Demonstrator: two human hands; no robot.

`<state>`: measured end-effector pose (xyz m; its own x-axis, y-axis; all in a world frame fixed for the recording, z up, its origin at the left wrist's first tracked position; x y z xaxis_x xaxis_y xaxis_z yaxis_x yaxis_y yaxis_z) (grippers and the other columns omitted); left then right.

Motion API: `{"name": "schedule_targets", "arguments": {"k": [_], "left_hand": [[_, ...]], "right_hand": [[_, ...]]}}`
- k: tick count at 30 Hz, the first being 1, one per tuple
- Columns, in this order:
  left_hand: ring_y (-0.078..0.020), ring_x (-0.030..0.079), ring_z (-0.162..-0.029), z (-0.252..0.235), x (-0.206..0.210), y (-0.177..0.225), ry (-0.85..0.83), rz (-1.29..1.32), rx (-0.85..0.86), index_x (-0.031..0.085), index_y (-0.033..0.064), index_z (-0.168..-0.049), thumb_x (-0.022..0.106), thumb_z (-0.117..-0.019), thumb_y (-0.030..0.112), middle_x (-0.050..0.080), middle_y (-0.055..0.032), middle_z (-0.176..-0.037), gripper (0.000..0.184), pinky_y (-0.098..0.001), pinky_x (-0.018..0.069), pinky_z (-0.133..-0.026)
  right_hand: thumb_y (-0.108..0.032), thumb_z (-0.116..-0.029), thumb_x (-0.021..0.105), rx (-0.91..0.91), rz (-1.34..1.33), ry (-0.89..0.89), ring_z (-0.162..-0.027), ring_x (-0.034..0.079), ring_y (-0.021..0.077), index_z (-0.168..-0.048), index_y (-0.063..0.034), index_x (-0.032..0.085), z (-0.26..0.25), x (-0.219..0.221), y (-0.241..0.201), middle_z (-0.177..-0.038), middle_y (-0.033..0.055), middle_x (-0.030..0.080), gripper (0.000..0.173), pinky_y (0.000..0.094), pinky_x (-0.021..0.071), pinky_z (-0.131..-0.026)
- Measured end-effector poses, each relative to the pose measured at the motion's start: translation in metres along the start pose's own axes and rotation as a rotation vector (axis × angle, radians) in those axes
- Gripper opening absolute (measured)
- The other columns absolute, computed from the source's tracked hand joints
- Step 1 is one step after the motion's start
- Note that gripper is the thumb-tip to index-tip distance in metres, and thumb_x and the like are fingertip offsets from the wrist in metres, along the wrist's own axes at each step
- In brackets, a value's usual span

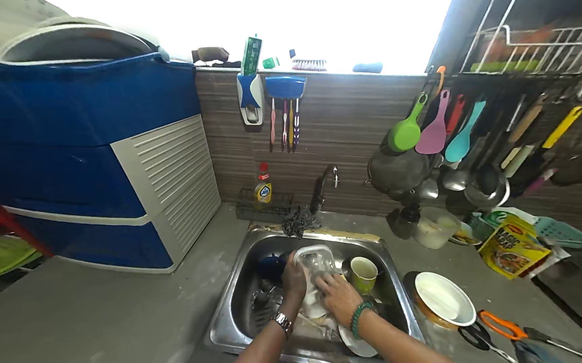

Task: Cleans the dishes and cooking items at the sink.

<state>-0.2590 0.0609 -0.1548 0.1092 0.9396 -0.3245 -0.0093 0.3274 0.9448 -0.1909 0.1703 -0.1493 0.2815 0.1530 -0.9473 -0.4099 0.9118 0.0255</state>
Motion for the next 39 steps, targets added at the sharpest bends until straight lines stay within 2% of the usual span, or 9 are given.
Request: {"name": "schedule_targets", "arguments": {"k": [3,9,12,15,20,22,26,33,39], "left_hand": [[-0.0350,0.049,-0.139,0.001,0.003,0.007,0.032,0.089,-0.001,0.045,-0.0075,-0.148,0.036,-0.1102,0.008,0.052,-0.0285,-0.146,0.042,-0.0447,0.0357,-0.118],[-0.0367,0.043,-0.143,0.006,0.023,-0.011,0.080,0.196,-0.040,0.036,-0.0092,-0.152,0.033,-0.1124,0.013,0.042,-0.0307,-0.154,0.046,-0.0440,0.0331,-0.120],[-0.0362,0.046,-0.142,-0.003,0.018,-0.004,-0.009,0.103,-0.023,0.039,-0.0075,-0.151,0.034,-0.1117,0.013,0.046,-0.0298,-0.151,0.045,-0.0454,0.0347,-0.119],[-0.0383,0.047,-0.139,-0.011,0.011,0.000,-0.204,-0.020,-0.066,0.045,-0.0102,-0.146,0.034,-0.1125,0.016,0.050,-0.0318,-0.146,0.044,-0.0473,0.0352,-0.118],[-0.0325,0.062,-0.121,-0.022,0.017,0.015,-0.294,0.114,-0.068,0.044,0.0015,-0.152,0.058,-0.1051,0.023,0.059,-0.0262,-0.136,0.053,-0.0472,0.0503,-0.103],[-0.0344,0.055,-0.132,-0.005,0.019,0.013,-0.209,0.200,0.026,0.032,0.0002,-0.158,0.064,-0.0994,0.019,0.050,-0.0285,-0.147,0.069,-0.0465,0.0456,-0.110],[-0.0322,0.047,-0.142,0.012,0.017,-0.007,-0.104,0.188,0.100,0.035,-0.0028,-0.155,0.042,-0.1074,0.016,0.044,-0.0254,-0.155,0.052,-0.0446,0.0383,-0.118],[-0.0328,0.061,-0.119,-0.017,-0.022,-0.006,-0.418,-0.036,-0.009,0.057,-0.0036,-0.138,0.050,-0.1078,0.024,0.062,-0.0263,-0.129,0.041,-0.0485,0.0471,-0.105],[-0.0357,0.048,-0.140,0.009,0.002,-0.011,-0.039,0.169,0.164,0.008,0.0025,-0.164,0.059,-0.0923,0.012,0.027,-0.0250,-0.165,0.089,-0.0518,0.0448,-0.110]], "right_hand": [[0.005,-0.0954,0.055,0.172,-0.103,0.063,-0.139,0.045,0.0472,-0.119,0.0074,0.071,0.002,0.002,-0.003,-0.151,0.0267,0.049,0.029,0.0590,0.0391,-0.113],[-0.020,-0.1053,0.051,0.568,-0.924,0.199,-0.127,0.059,0.0386,-0.117,0.0021,0.073,-0.019,0.023,-0.011,-0.144,0.0258,0.053,0.033,0.0507,0.0468,-0.109],[-0.024,-0.1020,0.056,0.327,-0.796,0.471,-0.131,0.054,0.0415,-0.120,0.0023,0.073,-0.004,0.047,-0.021,-0.140,0.0275,0.057,0.036,0.0507,0.0433,-0.113],[-0.056,-0.0982,0.059,0.004,-0.281,0.372,-0.141,0.047,0.0438,-0.130,-0.0027,0.069,0.017,0.059,-0.006,-0.152,0.0202,0.053,0.063,0.0602,0.0379,-0.116],[-0.002,-0.0844,0.073,0.036,-0.176,0.416,-0.121,0.061,0.0462,-0.109,0.0070,0.073,0.021,0.019,0.012,-0.126,0.0254,0.066,0.026,0.0604,0.0486,-0.101],[-0.004,-0.0825,0.071,0.243,-0.397,0.576,-0.124,0.061,0.0444,-0.116,0.0083,0.071,0.013,0.002,0.000,-0.128,0.0264,0.067,0.036,0.0574,0.0484,-0.105],[-0.012,-0.0841,0.075,0.336,-0.618,0.535,-0.134,0.054,0.0411,-0.140,0.0051,0.056,-0.005,0.006,-0.026,-0.139,0.0258,0.059,0.062,0.0544,0.0431,-0.112],[0.005,-0.0899,0.065,-0.025,-0.181,0.381,-0.128,0.057,0.0470,-0.115,0.0004,0.075,0.023,0.043,0.040,-0.132,0.0239,0.065,0.028,0.0648,0.0413,-0.110],[-0.006,-0.0833,0.076,0.287,-0.546,0.319,-0.138,0.050,0.0426,-0.133,0.0071,0.063,0.002,-0.001,-0.021,-0.146,0.0255,0.055,0.053,0.0586,0.0353,-0.116]]}}
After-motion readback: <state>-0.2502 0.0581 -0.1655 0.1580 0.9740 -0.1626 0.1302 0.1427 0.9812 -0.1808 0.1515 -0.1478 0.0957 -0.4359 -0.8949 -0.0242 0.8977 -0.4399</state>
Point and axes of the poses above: each hand's wrist, its own z-axis away from the middle knuckle, its own x-axis out of the palm, y = z × x, the point moved 4 cm from there along -z, towards the middle knuckle
